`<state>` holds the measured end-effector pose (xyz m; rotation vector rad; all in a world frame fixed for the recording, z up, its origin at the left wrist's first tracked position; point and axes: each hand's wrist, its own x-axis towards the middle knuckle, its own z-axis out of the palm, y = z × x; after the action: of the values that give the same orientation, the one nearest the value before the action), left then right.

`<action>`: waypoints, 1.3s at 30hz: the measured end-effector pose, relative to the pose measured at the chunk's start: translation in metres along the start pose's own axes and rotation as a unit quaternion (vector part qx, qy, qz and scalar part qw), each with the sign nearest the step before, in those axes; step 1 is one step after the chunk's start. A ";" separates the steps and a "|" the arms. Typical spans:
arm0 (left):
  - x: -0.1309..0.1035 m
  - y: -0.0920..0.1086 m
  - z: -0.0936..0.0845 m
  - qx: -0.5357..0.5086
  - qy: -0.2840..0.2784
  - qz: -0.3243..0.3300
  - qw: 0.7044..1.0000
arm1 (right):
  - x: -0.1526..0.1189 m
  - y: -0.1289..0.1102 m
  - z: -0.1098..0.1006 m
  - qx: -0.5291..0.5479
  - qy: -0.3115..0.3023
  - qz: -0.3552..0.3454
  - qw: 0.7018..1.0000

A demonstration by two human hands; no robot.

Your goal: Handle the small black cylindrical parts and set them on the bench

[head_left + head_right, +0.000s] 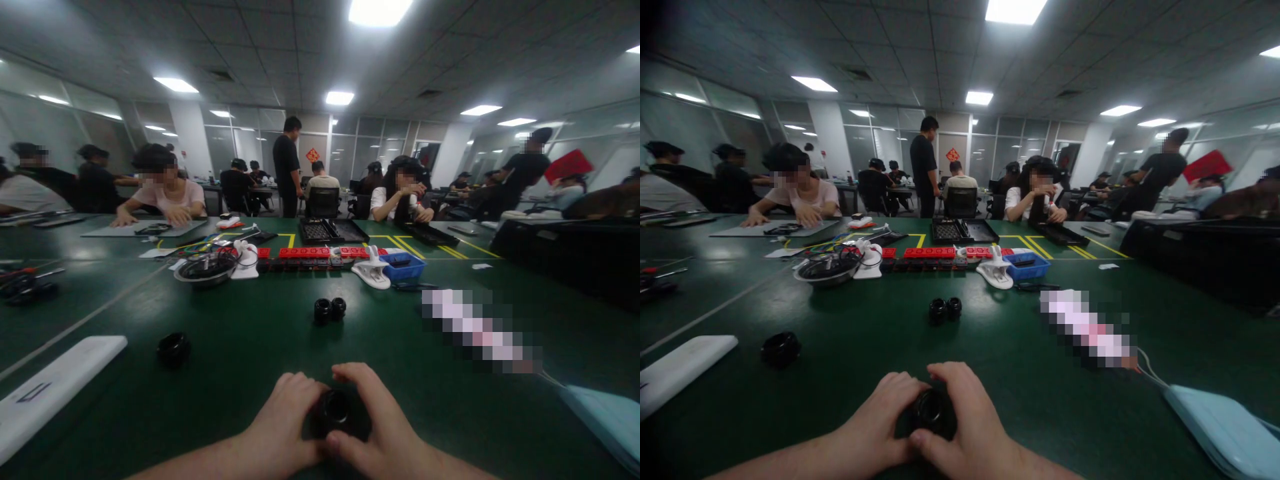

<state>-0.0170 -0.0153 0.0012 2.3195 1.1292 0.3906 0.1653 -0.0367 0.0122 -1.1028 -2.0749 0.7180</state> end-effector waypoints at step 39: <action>0.001 -0.001 0.000 -0.007 0.013 0.014 1.000 | 0.004 0.004 0.001 0.008 -0.045 0.011 0.999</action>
<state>-0.0172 -0.0143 0.0002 2.3266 1.1038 0.4375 0.1643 -0.0314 0.0100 -1.1044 -2.1314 0.8069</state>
